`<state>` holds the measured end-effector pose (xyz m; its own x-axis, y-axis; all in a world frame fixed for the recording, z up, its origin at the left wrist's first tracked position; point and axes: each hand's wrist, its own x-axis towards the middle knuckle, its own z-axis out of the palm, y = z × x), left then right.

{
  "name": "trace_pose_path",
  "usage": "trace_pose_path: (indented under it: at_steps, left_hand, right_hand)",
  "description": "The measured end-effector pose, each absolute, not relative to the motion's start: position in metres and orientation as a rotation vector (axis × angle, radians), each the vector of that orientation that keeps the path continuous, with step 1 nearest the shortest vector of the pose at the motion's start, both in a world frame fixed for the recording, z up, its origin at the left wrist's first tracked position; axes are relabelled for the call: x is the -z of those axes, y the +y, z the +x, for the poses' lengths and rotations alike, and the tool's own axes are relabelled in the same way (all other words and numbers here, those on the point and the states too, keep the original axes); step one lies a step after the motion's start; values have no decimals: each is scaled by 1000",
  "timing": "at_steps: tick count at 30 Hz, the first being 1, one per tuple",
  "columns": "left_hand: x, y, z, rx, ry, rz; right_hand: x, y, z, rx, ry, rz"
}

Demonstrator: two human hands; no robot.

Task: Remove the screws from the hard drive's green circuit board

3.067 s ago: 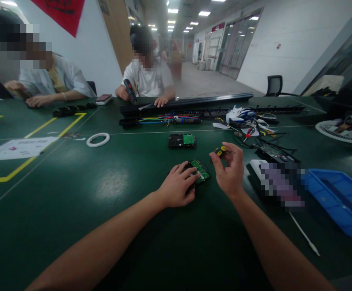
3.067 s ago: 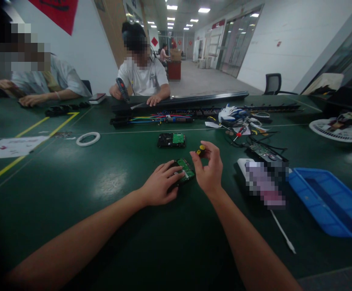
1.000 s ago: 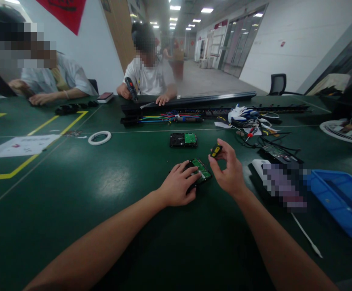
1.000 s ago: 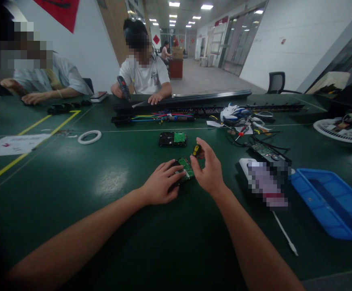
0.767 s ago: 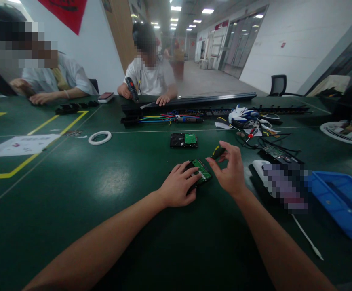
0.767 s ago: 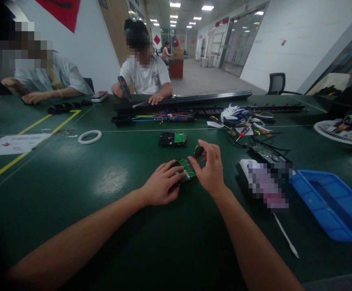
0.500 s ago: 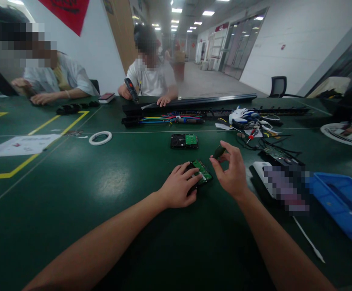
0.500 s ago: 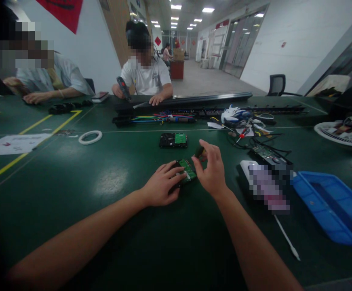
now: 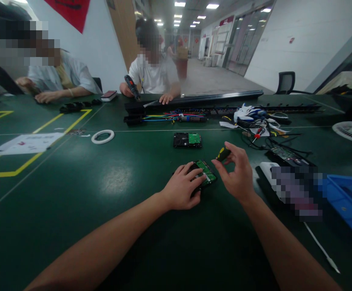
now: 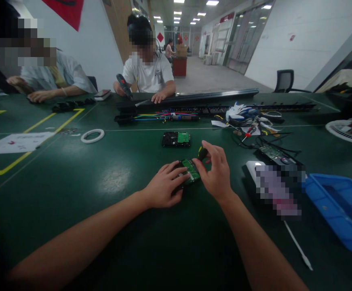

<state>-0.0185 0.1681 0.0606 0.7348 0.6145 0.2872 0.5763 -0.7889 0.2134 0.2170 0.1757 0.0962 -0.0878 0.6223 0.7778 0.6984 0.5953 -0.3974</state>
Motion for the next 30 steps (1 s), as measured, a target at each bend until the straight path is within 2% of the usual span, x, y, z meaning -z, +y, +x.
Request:
trace_pose_path:
  at_steps: [5, 10, 16, 24, 30]
  left_hand:
    - [-63, 168, -19, -503, 972, 2824]
    - [-64, 167, -19, -517, 981, 2816]
    - [-65, 168, -18, -505, 982, 2809]
    - [-64, 169, -19, -483, 980, 2802]
    - [-65, 170, -20, -496, 961, 2810]
  right_hand:
    - [-92, 175, 222, -21, -1779, -1103]
    - [-90, 176, 224, 118, -1736, -1116]
    - [-89, 173, 219, -15, -1805, -1053]
    - [-82, 181, 223, 81, -1709, -1138]
    - [-85, 178, 217, -70, -1776, -1091]
